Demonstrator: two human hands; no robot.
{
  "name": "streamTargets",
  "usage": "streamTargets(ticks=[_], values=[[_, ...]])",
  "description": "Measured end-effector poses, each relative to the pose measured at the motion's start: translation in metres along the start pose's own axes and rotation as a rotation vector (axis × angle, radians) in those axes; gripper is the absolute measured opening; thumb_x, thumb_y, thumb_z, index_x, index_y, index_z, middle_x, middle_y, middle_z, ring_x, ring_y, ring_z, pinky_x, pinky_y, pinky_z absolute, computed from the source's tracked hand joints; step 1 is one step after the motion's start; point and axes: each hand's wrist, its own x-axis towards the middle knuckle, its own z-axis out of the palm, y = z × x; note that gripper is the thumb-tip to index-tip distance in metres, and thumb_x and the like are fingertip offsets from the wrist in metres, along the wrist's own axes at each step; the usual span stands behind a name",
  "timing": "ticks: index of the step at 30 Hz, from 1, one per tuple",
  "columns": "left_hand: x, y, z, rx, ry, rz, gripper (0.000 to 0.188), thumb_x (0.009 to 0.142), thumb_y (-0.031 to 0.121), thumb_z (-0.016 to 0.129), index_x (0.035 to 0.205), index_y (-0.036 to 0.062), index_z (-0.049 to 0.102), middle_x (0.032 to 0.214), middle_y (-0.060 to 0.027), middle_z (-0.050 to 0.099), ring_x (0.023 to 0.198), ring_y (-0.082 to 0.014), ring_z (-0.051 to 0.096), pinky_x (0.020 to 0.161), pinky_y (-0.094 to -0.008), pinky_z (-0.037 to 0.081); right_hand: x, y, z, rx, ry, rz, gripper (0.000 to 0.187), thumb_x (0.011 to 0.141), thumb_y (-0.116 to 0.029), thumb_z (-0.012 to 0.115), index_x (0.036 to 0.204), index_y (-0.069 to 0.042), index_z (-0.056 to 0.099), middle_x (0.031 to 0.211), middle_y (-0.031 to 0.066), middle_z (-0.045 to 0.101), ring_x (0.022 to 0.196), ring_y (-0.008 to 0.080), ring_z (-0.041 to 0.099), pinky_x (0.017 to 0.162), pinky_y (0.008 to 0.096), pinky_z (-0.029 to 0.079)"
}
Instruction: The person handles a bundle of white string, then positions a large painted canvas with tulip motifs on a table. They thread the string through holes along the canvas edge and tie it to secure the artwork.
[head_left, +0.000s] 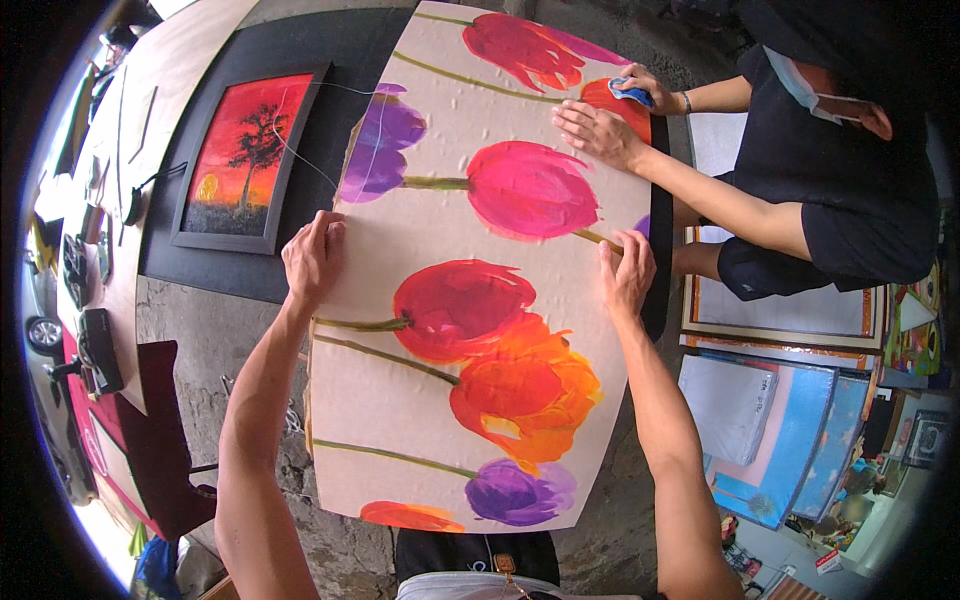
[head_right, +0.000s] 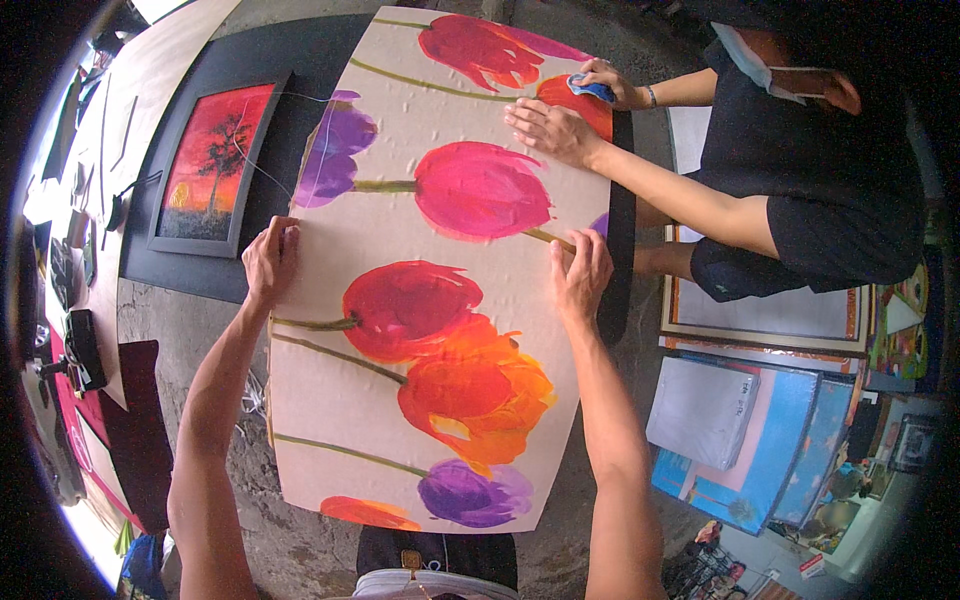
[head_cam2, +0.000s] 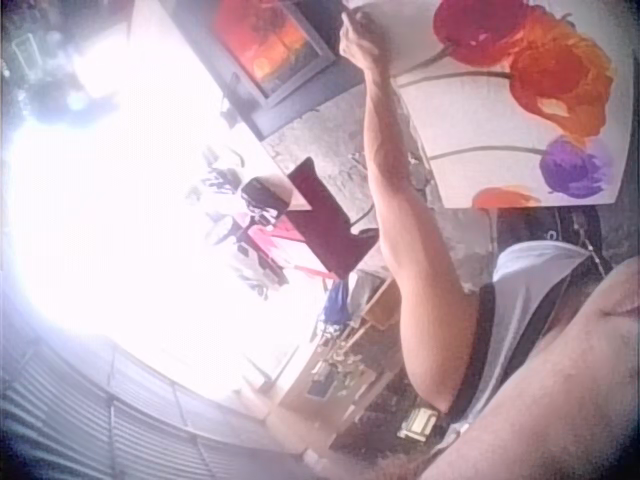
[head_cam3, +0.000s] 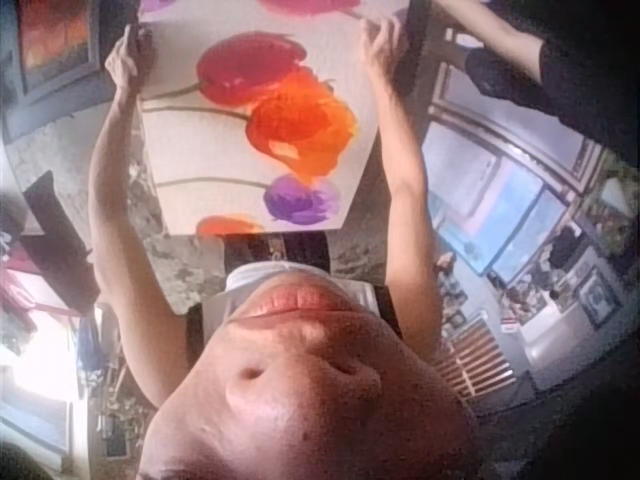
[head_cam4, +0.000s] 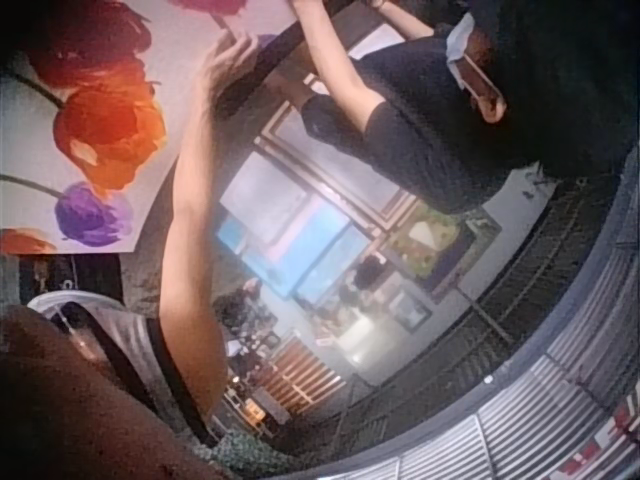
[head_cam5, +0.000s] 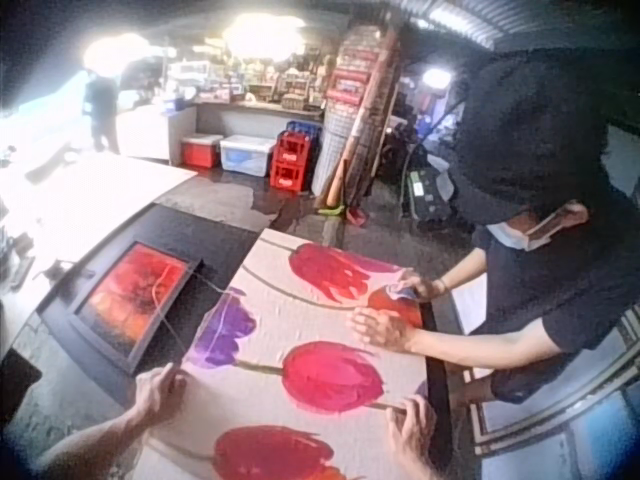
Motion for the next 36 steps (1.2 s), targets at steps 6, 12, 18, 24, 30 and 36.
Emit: streamTargets(ticks=[6, 12, 18, 24, 30, 36], values=[[-0.0003, 0.0021, -0.0022, 0.003, -0.002, 0.000, 0.014, 0.089, 0.021, 0.050, 0.095, 0.0111, 0.057, 0.074, -0.0124, 0.061, 0.071, -0.0316, 0.061, 0.063, -0.0423, 0.045, 0.0000, -0.0010, -0.0006, 0.013, -0.009, 0.010, 0.032, 0.086, -0.033, 0.058, 0.105, -0.008, 0.056, 0.112, 0.0094, 0.052, 0.108, 0.0292, 0.049, 0.092, 0.0438, 0.035], [0.0004, 0.0016, -0.0015, 0.010, 0.003, 0.008, 0.012, 0.089, 0.020, 0.051, 0.094, 0.0110, 0.057, 0.072, -0.0118, 0.061, 0.069, -0.0309, 0.060, 0.062, -0.0418, 0.045, 0.0003, 0.0008, 0.0008, 0.010, -0.005, 0.010, 0.032, 0.086, -0.034, 0.058, 0.105, -0.008, 0.056, 0.112, 0.0096, 0.052, 0.108, 0.0294, 0.049, 0.092, 0.0438, 0.035], [0.0006, 0.0032, -0.0017, 0.007, 0.011, 0.010, 0.012, 0.089, 0.019, 0.051, 0.095, 0.0108, 0.057, 0.072, -0.0117, 0.061, 0.070, -0.0304, 0.060, 0.062, -0.0415, 0.045, 0.0007, -0.0013, -0.0004, 0.006, -0.009, 0.022, 0.032, 0.086, -0.034, 0.057, 0.106, -0.009, 0.056, 0.113, 0.0094, 0.052, 0.109, 0.0291, 0.049, 0.092, 0.0433, 0.035], [0.0001, 0.0009, -0.0004, 0.011, 0.016, 0.014, 0.012, 0.088, 0.019, 0.051, 0.095, 0.0107, 0.057, 0.074, -0.0118, 0.062, 0.071, -0.0305, 0.061, 0.062, -0.0415, 0.045, 0.0007, -0.0017, -0.0011, 0.017, -0.011, 0.025, 0.033, 0.086, -0.034, 0.057, 0.106, -0.008, 0.056, 0.113, 0.0097, 0.052, 0.109, 0.0293, 0.049, 0.093, 0.0434, 0.034], [0.0000, 0.0028, -0.0018, 0.004, 0.013, 0.014, 0.012, 0.088, 0.018, 0.051, 0.094, 0.0103, 0.057, 0.073, -0.0120, 0.061, 0.070, -0.0306, 0.061, 0.062, -0.0416, 0.046, 0.0006, 0.0018, 0.0003, 0.019, -0.012, 0.014, 0.033, 0.086, -0.034, 0.058, 0.106, -0.008, 0.057, 0.112, 0.0097, 0.052, 0.108, 0.0295, 0.049, 0.092, 0.0434, 0.035], [0.0004, 0.0023, -0.0009, -0.014, 0.024, 0.022, 0.013, 0.089, 0.020, 0.050, 0.094, 0.0101, 0.057, 0.073, -0.0124, 0.061, 0.071, -0.0311, 0.061, 0.062, -0.0419, 0.046, 0.0006, 0.0014, -0.0004, 0.020, -0.004, 0.011, 0.033, 0.086, -0.034, 0.058, 0.105, -0.008, 0.057, 0.112, 0.0098, 0.052, 0.108, 0.0293, 0.049, 0.091, 0.0433, 0.035]])
